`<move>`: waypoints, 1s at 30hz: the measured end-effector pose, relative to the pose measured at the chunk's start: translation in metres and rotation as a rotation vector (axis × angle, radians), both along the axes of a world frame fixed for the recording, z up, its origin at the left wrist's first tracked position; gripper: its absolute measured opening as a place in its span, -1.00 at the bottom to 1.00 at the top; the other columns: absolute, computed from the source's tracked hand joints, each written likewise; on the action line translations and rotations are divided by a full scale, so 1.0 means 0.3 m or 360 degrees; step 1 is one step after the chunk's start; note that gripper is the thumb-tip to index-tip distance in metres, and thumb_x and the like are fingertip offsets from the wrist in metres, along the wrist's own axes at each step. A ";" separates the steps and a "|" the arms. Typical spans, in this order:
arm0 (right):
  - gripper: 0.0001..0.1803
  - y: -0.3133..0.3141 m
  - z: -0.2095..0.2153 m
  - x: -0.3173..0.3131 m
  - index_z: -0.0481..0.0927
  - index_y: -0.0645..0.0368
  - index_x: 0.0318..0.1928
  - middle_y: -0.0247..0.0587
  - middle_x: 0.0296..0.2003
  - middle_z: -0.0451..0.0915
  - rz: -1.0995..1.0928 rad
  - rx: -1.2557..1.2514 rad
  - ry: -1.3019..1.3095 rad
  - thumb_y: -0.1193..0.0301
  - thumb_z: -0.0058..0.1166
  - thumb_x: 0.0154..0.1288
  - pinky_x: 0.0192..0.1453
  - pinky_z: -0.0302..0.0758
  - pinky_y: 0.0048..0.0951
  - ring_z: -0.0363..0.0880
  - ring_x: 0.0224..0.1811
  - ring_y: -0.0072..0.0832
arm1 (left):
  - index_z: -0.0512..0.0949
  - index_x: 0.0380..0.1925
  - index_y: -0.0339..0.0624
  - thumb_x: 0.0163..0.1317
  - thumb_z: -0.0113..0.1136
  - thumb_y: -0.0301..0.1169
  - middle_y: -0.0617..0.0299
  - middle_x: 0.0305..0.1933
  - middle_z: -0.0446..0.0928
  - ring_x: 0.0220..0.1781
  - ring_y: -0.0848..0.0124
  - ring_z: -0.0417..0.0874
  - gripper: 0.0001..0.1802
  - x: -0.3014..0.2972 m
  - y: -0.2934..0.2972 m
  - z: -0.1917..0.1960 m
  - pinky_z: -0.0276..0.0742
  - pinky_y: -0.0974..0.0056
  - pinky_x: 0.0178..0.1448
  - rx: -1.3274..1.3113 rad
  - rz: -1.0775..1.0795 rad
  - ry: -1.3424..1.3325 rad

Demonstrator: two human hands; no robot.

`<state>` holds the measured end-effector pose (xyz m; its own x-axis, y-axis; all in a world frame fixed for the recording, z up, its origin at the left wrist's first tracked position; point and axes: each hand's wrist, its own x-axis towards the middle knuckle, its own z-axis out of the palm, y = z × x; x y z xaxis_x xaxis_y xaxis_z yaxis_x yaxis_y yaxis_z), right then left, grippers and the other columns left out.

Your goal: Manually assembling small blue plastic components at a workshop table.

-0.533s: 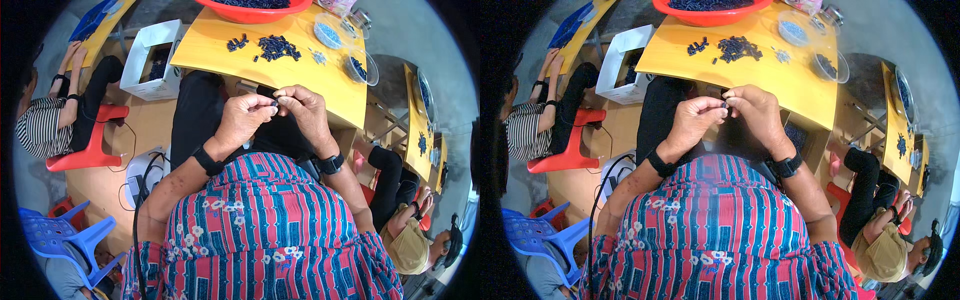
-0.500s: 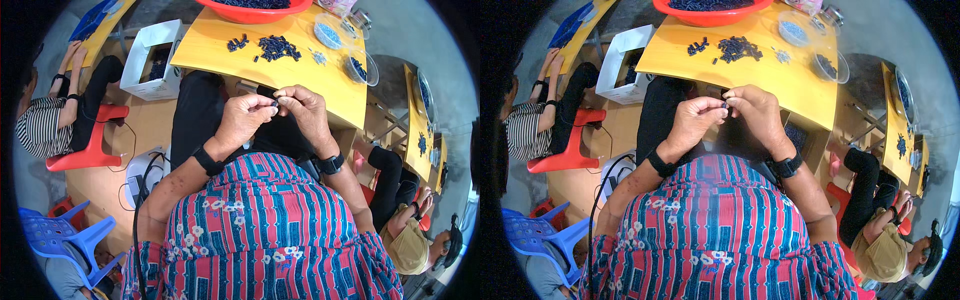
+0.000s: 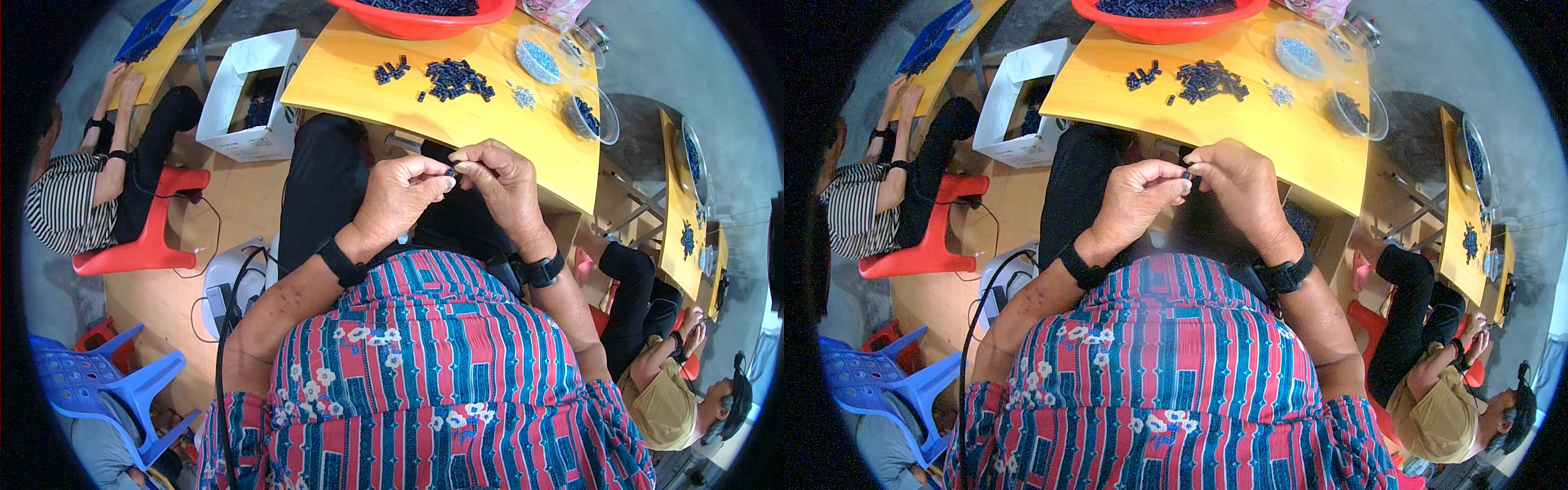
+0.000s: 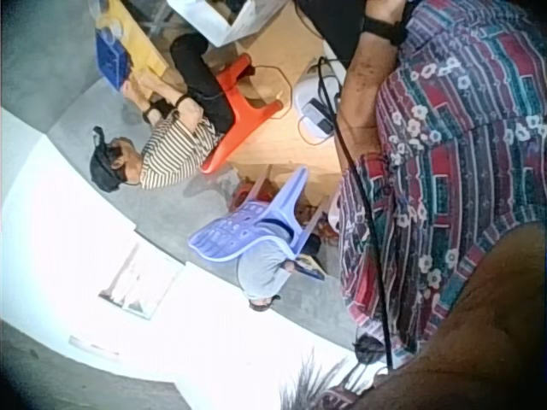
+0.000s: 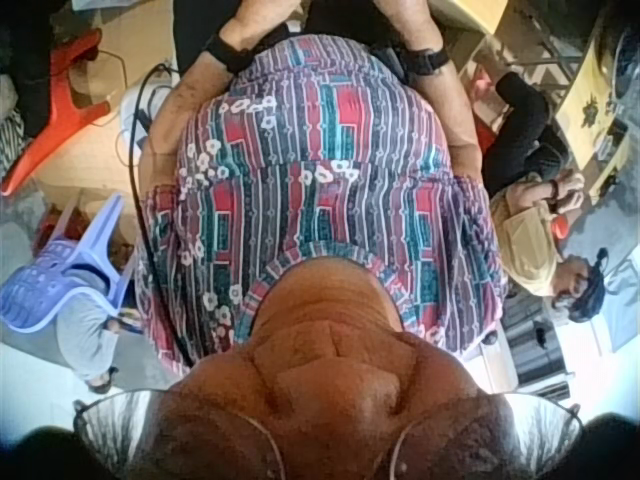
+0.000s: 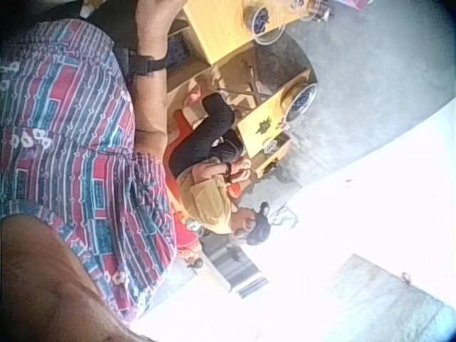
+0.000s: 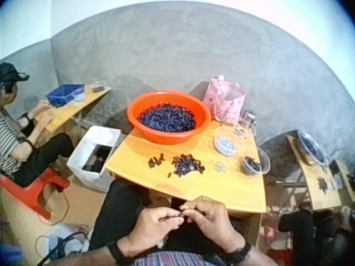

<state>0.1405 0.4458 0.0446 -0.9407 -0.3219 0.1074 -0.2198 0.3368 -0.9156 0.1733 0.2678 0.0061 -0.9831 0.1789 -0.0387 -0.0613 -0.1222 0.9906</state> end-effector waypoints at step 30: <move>-0.71 0.002 -0.046 0.012 0.69 0.22 -0.09 -0.11 -0.25 0.65 0.0058 0.0003 0.0260 0.72 0.09 0.21 -0.17 0.66 -0.52 0.69 -0.27 -0.42 | 0.60 -0.15 -0.36 0.31 0.21 -0.52 0.17 -0.22 0.67 -0.18 0.49 0.68 -0.84 -0.032 0.004 -0.022 0.62 0.43 -0.12 0.0190 -0.0043 -0.0131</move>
<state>0.1440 0.4462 0.0308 -0.8984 -0.3559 0.2572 -0.3777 0.3277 -0.8660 0.1637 0.2691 -0.0005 -0.9723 0.2134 -0.0958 -0.1466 -0.2363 0.9606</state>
